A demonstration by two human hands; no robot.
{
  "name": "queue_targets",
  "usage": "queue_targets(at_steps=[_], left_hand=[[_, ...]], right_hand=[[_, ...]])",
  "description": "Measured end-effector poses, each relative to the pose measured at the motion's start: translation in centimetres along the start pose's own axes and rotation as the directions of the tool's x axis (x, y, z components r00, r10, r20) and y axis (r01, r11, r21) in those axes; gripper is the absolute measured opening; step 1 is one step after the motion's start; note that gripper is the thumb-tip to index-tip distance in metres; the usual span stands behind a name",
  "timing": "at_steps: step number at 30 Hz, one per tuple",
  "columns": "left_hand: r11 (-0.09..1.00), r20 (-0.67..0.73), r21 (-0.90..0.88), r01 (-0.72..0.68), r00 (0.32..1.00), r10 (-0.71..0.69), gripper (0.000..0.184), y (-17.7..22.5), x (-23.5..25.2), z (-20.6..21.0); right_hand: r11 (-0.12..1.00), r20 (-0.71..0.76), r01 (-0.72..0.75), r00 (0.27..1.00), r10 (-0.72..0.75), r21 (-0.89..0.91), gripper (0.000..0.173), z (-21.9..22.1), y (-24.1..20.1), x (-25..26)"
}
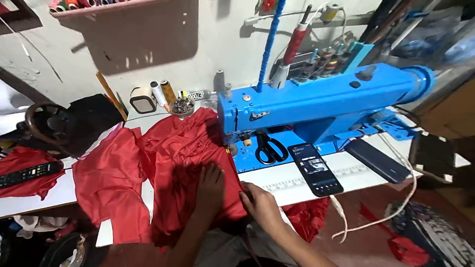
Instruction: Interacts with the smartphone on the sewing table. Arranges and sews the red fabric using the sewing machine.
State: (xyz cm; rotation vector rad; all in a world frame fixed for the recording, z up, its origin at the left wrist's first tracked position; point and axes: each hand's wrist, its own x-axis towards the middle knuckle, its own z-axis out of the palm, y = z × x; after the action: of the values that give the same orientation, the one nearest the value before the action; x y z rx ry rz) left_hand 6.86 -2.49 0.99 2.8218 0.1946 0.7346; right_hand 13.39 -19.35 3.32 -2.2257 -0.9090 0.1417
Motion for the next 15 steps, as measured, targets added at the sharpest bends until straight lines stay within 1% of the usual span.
queue_targets(at_steps=[2,4,5,8,12,15], left_hand=[[0.998,-0.011,-0.070,-0.005,1.000,0.004,0.026,0.9,0.2,0.3],[0.986,-0.026,-0.166,0.029,0.999,-0.033,0.030,1.8,0.1,0.7],[0.983,-0.033,-0.181,0.042,0.998,-0.049,0.033,2.0,0.1,0.9],[0.990,-0.033,-0.136,0.032,0.999,-0.037,0.043,1.7,0.0,1.1],[0.998,0.040,-0.065,0.012,0.999,-0.009,0.043,1.4,-0.1,1.0],[0.998,0.087,-0.053,0.014,0.996,-0.009,0.044,1.4,0.0,0.9]], right_hand=[[0.994,-0.089,0.083,0.992,-0.090,-0.075,0.023,1.0,0.1,-0.5],[0.988,-0.130,0.116,0.983,-0.128,-0.101,0.022,1.3,0.2,-0.8],[0.986,-0.139,0.125,0.980,-0.140,-0.109,0.022,1.3,0.4,-0.9],[0.979,-0.166,0.155,0.970,-0.175,-0.129,0.022,1.4,0.8,-1.4],[0.976,-0.198,0.185,0.958,-0.205,-0.117,0.023,1.8,1.3,-1.9],[0.976,-0.219,0.191,0.953,-0.211,-0.107,0.023,1.8,1.5,-1.9]])
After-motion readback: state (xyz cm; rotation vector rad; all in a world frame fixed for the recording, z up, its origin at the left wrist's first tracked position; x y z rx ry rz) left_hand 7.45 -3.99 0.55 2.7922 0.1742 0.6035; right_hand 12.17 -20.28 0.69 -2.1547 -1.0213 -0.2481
